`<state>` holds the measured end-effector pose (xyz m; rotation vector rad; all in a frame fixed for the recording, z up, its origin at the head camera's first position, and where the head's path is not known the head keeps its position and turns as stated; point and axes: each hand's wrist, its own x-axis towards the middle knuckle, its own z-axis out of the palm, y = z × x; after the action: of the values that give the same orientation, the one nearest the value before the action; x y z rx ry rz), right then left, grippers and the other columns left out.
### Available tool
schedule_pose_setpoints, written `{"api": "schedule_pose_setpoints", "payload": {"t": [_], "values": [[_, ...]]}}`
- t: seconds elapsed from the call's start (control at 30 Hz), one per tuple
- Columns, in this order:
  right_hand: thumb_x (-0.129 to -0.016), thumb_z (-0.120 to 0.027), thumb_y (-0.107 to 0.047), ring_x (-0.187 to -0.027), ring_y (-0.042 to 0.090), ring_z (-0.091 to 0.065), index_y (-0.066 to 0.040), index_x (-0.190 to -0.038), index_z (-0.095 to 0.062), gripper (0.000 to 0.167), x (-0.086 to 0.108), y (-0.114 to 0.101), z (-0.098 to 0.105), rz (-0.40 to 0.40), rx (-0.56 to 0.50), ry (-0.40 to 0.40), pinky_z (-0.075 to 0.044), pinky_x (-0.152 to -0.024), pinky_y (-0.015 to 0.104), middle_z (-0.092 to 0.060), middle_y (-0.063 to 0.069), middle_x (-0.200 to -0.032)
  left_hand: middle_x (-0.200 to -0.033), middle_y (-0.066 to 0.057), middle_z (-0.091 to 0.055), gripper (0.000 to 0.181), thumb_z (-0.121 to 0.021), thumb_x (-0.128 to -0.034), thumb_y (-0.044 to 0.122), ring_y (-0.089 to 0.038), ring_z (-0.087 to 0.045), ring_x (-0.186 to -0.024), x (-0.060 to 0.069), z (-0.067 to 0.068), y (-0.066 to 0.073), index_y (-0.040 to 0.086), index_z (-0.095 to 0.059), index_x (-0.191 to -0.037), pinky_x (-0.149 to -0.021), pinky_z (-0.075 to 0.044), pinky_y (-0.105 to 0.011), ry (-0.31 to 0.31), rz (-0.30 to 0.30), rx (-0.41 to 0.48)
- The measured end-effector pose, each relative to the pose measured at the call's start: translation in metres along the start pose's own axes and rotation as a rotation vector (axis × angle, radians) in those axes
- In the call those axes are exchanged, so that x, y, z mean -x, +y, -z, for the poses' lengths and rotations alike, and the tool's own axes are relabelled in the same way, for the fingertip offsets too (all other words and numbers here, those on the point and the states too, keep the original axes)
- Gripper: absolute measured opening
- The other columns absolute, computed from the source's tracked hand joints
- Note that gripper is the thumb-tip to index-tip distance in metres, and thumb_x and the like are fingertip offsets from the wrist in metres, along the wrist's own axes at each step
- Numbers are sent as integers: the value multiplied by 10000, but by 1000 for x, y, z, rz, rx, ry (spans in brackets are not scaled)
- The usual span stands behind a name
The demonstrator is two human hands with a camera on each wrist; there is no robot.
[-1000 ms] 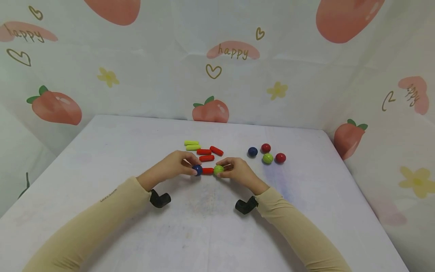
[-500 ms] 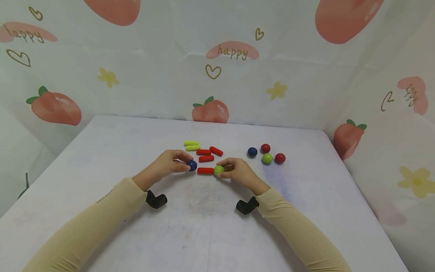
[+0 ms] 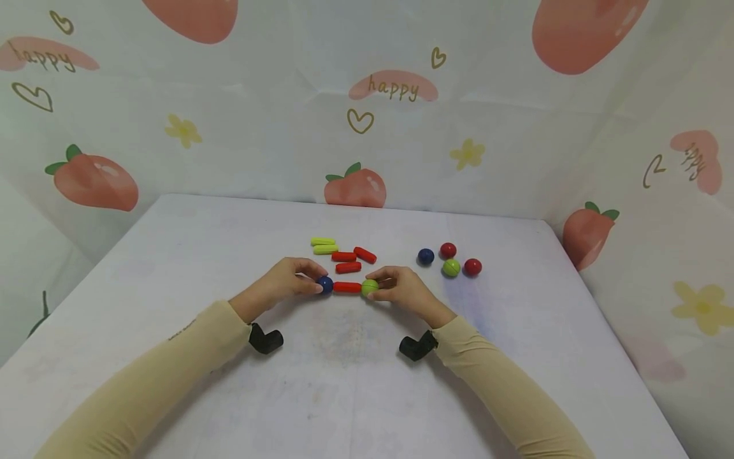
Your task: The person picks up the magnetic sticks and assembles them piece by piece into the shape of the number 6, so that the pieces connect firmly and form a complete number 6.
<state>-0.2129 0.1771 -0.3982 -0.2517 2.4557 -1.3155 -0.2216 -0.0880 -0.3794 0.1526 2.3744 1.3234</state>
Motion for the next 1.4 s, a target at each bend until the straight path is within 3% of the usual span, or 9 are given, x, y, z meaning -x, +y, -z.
{"api": "schedule_pose_setpoints", "payload": {"t": [0.3, 0.7, 1.13, 1.4], "values": [[-830, -767, -163, -1104, 259, -622, -79, -1204, -660, 399, -1, 0, 0, 33, 26, 0, -525, -871, 327, -682, 87, -1158, -1135, -72, -636, 290, -717, -863, 97, -214, -549, -1053, 2, 1, 4, 93, -671, -1150, -823, -491, -272, -1, 10, -5], [-824, -773, -169, -1093, 240, -616, -114, -1206, -665, 401, -2, 0, 0, -12, 2, -1, -531, -839, 313, -674, 70, -1167, -1144, -56, -653, 311, -733, -853, 101, -213, -549, -1069, 1, 1, 5, 92, -669, -1157, -846, -476, -278, -9, 21, -7], [-818, -779, -167, -1077, 237, -619, -109, -1192, -670, 394, -1, 1, 0, -11, -6, -3, -529, -820, 296, -676, 70, -1153, -1143, -66, -640, 296, -736, -852, 104, -223, -558, -1078, -4, -1, 4, 128, -675, -1141, -895, -496, -302, 2, 75, 1], [-818, -777, -156, -1058, 232, -622, -105, -1194, -672, 393, -2, 1, 0, -11, -9, -7, -528, -797, 281, -675, 76, -1144, -1137, -42, -656, 290, -740, -848, 107, -214, -541, -1097, -4, -2, 2, 118, -680, -1131, -871, -476, -291, -3, 49, 0]]}}
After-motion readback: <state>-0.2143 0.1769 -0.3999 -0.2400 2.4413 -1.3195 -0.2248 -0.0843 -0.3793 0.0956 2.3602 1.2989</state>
